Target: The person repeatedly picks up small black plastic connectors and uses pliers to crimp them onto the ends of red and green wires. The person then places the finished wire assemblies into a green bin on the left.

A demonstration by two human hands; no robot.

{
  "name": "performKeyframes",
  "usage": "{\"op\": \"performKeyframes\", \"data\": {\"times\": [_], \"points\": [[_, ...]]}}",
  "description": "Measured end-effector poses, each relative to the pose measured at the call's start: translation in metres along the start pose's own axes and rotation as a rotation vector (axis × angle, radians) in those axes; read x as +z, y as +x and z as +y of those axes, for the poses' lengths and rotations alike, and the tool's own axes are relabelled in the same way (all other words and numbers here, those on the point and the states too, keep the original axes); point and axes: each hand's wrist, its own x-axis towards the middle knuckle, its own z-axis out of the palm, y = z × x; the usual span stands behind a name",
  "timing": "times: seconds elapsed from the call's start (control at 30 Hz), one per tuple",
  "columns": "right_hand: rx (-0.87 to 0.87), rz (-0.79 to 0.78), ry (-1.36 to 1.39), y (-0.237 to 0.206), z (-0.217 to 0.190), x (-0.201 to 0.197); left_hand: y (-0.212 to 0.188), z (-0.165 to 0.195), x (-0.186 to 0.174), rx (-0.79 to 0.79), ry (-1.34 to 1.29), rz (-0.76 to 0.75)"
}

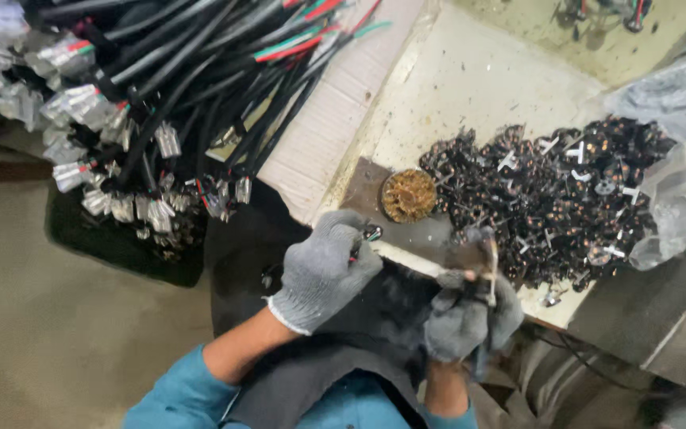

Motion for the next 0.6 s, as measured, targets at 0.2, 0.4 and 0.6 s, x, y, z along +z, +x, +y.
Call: {"op": "performKeyframes", "data": {"times": [0.2, 0.4, 0.6], "points": [[0.009, -0.132, -0.34, -0.015, 0.013, 0.005, -0.006, -0.01, 0.003, 0.026, -0.026, 0.016], [0.153, -0.159, 0.406, -0.008, 0.007, -0.006, -0.005, -0.01, 0.006, 0.031, -0.009, -0.003], [0.321, -0.188, 1.136, 0.001, -0.001, -0.037, -0.012, -0.01, 0.001, -0.003, -0.019, -0.085]]}}
